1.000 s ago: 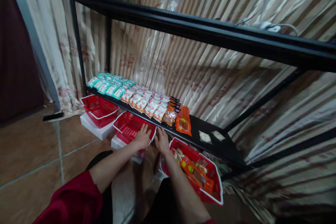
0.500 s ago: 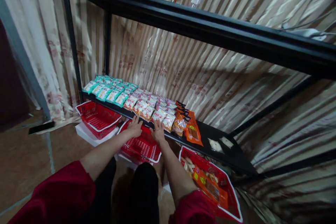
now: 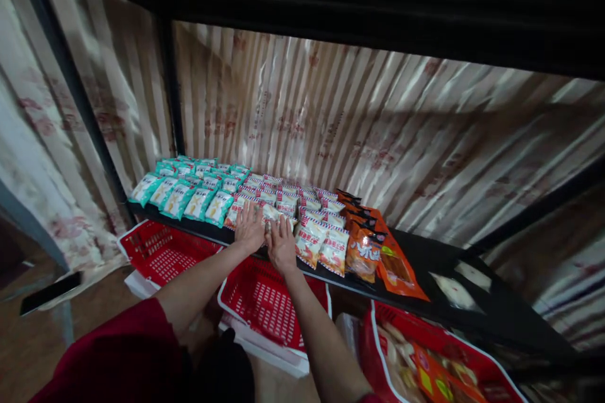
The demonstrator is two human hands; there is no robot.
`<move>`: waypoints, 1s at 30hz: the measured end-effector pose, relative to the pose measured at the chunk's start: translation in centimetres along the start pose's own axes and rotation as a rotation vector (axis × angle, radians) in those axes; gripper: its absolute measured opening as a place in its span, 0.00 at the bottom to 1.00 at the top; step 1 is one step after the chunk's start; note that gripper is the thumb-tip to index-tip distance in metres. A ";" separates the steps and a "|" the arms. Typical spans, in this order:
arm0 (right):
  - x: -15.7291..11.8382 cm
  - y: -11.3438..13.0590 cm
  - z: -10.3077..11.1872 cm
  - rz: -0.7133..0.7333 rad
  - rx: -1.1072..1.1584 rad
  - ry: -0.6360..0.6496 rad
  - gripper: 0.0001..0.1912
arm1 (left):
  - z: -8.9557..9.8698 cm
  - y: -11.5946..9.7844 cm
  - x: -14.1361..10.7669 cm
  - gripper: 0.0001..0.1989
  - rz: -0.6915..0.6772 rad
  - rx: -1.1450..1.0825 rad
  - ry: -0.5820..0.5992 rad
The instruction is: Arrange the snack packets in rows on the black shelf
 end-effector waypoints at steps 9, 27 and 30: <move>1.6 0.3 -3.1 -0.024 -0.124 0.075 0.24 | -2.9 4.1 1.9 0.30 -0.026 -0.036 0.129; 6.2 3.7 -5.1 0.033 -0.266 0.021 0.26 | -0.9 6.3 3.1 0.26 -0.124 -0.214 0.120; 6.6 4.0 -5.3 0.003 -0.255 0.048 0.26 | -1.0 6.6 3.2 0.27 -0.139 -0.194 0.165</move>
Point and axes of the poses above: each hand's wrist, its own x-axis towards the middle knuckle, its own z-axis out of the back of the hand, y = z × x, the point moved 4 cm from there along x, towards the middle knuckle, and after that the axes turned 3 degrees about z, right-handed, at the moved point
